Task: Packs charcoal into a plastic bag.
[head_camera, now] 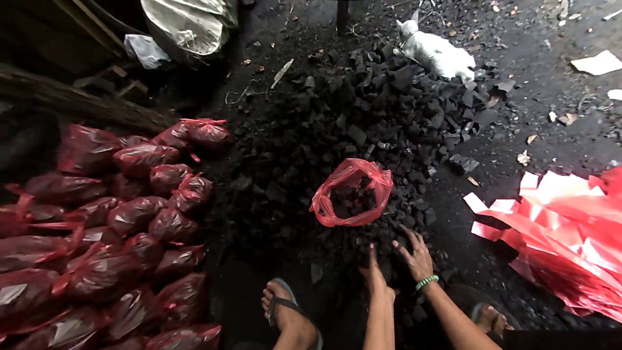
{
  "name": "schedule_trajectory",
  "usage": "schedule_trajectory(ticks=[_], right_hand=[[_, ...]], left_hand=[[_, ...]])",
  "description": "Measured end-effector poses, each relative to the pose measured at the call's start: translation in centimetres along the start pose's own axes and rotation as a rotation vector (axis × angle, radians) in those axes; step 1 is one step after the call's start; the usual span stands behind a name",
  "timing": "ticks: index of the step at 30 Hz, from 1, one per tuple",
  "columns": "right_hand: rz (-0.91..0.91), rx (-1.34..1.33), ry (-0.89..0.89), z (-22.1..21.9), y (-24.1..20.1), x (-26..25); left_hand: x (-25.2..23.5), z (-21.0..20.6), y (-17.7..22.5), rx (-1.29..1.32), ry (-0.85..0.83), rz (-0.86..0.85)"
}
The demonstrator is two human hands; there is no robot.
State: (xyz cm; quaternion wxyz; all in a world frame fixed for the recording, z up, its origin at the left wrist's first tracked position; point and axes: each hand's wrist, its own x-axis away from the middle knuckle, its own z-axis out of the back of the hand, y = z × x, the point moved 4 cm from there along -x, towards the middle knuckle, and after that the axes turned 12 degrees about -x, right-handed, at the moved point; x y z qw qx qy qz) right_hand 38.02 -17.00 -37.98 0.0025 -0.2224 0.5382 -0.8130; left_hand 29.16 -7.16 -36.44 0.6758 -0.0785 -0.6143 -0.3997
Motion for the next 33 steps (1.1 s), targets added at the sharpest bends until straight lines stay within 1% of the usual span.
schedule_trajectory(ticks=[2,4,8,13,16,19,21,23,26,29,33], right_hand=[[-0.068,0.047,-0.018,-0.3,-0.7,-0.2],[-0.109,0.104,-0.072,-0.7,-1.4,-0.4],[-0.104,0.094,-0.174,-0.6,-1.0,-0.4],[-0.057,-0.114,-0.161,-0.6,-0.2,0.6],[-0.087,-0.321,-0.179,-0.4,-0.2,0.7],[-0.154,-0.517,-0.195,0.1,-0.9,0.9],[-0.168,-0.595,-0.188,0.2,-1.5,1.1],[-0.169,-0.630,-0.198,0.3,-2.5,1.4],[-0.113,-0.655,-0.214,0.5,-4.3,1.8],[0.011,-0.674,-0.208,0.8,-6.7,2.1],[0.220,-0.750,-0.196,1.6,-13.0,3.1]], left_hand=[[-0.1,0.1,0.2,0.023,-0.048,0.012],[-0.5,0.2,0.5,0.064,-0.087,0.027],[-1.0,0.1,0.7,0.051,-0.068,0.040],[-0.2,0.1,0.3,-0.030,-0.072,-0.084],[0.3,0.2,0.4,0.012,-0.122,-0.170],[1.1,0.3,1.2,0.069,-0.151,-0.279],[1.6,0.5,1.6,0.080,-0.156,-0.318],[2.4,0.9,1.9,0.070,-0.124,-0.341],[4.7,1.5,2.8,0.045,-0.042,-0.395],[7.3,2.3,4.3,0.068,-0.012,-0.508],[12.0,3.9,8.2,0.133,-0.040,-0.713]])
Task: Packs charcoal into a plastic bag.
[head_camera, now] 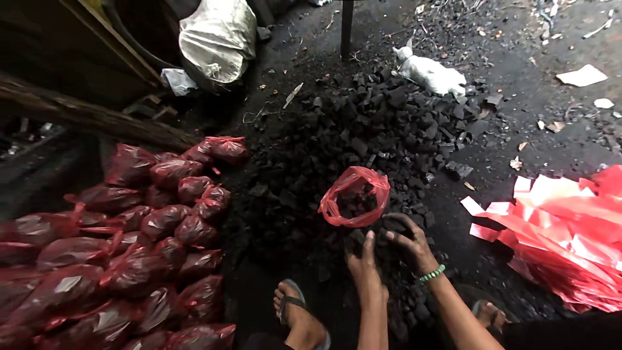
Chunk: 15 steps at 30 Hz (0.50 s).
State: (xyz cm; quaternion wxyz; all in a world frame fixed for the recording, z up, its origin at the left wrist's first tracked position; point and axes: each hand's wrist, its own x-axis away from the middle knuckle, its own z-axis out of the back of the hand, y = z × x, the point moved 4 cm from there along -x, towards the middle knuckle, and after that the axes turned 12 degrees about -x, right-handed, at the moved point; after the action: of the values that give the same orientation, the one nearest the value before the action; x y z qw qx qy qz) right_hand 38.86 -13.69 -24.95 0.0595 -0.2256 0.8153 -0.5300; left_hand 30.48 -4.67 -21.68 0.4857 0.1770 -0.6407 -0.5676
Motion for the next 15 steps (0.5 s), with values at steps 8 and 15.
schedule_trajectory(ticks=[8,15], right_hand=[[0.263,0.051,-0.147,-6.0,-6.8,-8.7],[-0.167,0.344,-0.109,-3.6,3.0,-15.0]], left_hand=[[-5.2,-1.3,10.6,0.081,-0.150,-0.100],[-14.0,-4.0,0.8,0.118,-0.115,0.230]])
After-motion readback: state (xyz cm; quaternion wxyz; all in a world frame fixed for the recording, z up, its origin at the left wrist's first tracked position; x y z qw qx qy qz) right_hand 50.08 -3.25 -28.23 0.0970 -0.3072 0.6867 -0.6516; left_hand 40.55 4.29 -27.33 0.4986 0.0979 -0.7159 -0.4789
